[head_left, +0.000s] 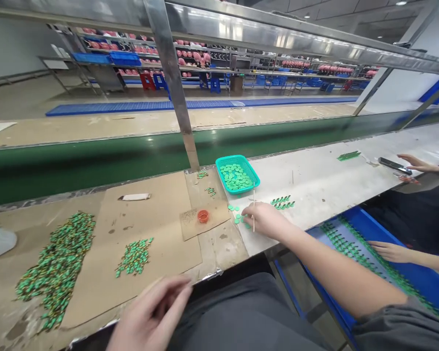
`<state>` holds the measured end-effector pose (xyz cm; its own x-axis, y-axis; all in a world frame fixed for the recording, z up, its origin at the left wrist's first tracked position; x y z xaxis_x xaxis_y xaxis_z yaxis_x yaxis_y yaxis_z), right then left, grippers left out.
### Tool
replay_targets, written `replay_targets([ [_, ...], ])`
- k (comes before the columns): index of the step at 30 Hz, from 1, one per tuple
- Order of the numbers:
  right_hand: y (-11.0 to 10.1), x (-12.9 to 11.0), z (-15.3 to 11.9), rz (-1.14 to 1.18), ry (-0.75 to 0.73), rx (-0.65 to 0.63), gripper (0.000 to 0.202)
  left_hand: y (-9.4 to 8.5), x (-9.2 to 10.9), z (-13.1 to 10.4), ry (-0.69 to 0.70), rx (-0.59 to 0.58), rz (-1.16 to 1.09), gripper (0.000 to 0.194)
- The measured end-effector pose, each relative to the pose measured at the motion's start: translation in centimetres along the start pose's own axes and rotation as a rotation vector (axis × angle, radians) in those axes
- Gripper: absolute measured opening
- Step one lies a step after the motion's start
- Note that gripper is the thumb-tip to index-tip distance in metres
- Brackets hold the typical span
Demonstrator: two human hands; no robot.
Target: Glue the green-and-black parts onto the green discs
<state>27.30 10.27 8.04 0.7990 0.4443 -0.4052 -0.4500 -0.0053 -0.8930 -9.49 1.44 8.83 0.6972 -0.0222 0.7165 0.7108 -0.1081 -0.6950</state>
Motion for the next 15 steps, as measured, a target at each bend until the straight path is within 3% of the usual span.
replay_targets([
  [2,1.5,-0.7,-1.4,-0.020,0.031,0.041,0.024,2.7,5.1,3.5,0.148,-0.096,0.176,0.039],
  [4,2.7,-1.2,-2.7,-0.032,0.067,0.114,0.021,5.5,9.2,7.3,0.168,-0.133,0.397,0.035],
  [7,3.8,-1.6,-4.1,-0.028,0.092,0.243,0.011,8.8,13.7,12.4,0.186,-0.154,0.529,0.033],
  [9,4.0,-1.7,-4.7,-0.006,0.084,0.320,0.005,10.6,15.4,15.0,0.210,-0.194,0.616,0.023],
  [11,4.0,-1.7,-5.2,0.021,0.067,0.384,0.012,11.9,16.5,16.7,0.235,-0.235,0.691,0.014],
  [15,4.1,-1.9,-5.9,0.055,0.024,0.453,0.020,12.8,17.3,18.2,0.282,-0.253,0.766,0.014],
])
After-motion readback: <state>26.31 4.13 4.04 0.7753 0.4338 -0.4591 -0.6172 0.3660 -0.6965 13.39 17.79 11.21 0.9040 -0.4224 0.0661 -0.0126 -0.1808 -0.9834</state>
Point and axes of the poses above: each hand's wrist, its own z-axis towards the middle knuckle, its own y-axis out of the palm, x = y × z, the point moved 4 cm from there along z, towards the middle knuckle, and after that the axes turned 14 degrees about -y, right-handed, at the moved point
